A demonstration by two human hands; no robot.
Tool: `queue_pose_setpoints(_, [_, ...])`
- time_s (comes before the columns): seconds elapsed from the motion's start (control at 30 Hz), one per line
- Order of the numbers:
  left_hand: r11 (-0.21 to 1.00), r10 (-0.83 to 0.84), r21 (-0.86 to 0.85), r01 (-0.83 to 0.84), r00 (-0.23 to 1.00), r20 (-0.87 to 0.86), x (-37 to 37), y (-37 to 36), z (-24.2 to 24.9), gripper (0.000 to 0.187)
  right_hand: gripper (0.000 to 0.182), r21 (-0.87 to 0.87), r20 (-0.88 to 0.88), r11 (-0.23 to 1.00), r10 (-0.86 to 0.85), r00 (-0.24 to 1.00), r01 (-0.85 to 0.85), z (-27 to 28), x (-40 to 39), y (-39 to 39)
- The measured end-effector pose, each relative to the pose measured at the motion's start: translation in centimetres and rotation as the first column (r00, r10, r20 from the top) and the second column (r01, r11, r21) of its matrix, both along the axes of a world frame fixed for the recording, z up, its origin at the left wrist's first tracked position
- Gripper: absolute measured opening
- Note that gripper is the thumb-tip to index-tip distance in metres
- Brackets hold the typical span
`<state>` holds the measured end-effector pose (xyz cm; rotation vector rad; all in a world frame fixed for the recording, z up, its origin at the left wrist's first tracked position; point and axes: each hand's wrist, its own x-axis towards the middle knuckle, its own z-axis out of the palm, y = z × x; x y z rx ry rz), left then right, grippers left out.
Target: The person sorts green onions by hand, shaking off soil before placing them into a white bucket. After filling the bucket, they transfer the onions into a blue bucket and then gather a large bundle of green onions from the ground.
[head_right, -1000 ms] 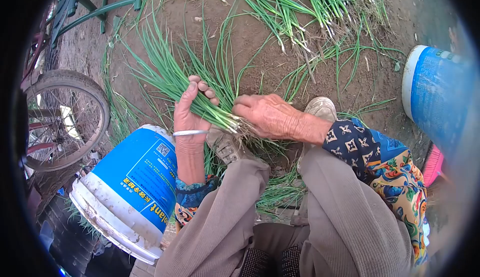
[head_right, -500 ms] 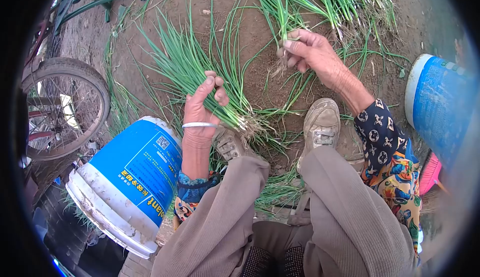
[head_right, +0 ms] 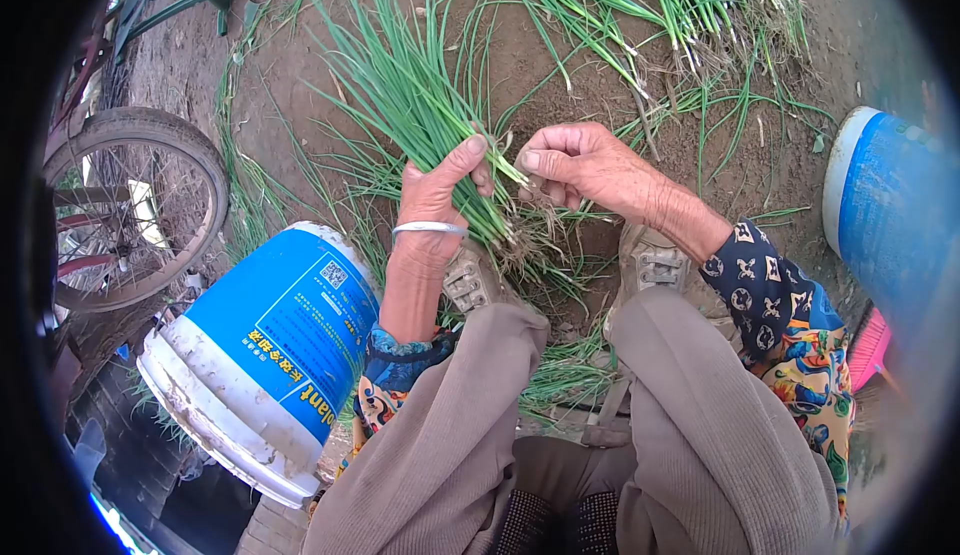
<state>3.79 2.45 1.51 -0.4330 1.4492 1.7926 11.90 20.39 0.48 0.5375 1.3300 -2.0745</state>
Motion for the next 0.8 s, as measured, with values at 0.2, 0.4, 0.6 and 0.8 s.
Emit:
queue_pose_setpoints(0.2, [0.999, 0.041, -0.003, -0.041, 0.999, -0.011, 0.3, 0.0, -0.2, 0.024, 0.019, 0.011, -0.027, 1.000, -0.010, 1.000, 0.010, 0.6, -0.2, -0.1])
queue_pose_setpoints(0.4, [0.996, 0.090, 0.004, -0.090, 0.996, -0.024, 0.1, -0.4, -0.5, 0.026, 0.019, -0.007, -0.015, 0.990, -0.142, 0.990, 0.142, 0.0, 0.5, 0.0])
queue_pose_setpoints(0.6, [0.974, 0.228, 0.013, -0.228, 0.972, -0.062, -0.6, -1.0, -0.5, 0.021, 0.018, 0.060, -0.065, 0.988, 0.145, 0.987, -0.141, 1.0, 0.2, 0.9])
queue_pose_setpoints(0.8, [0.979, 0.201, 0.054, -0.199, 0.978, -0.055, -0.8, -1.6, -0.4, 0.020, 0.034, 0.629, -0.290, 0.777, 0.227, 0.930, 0.006, 1.7, -0.7, 0.6])
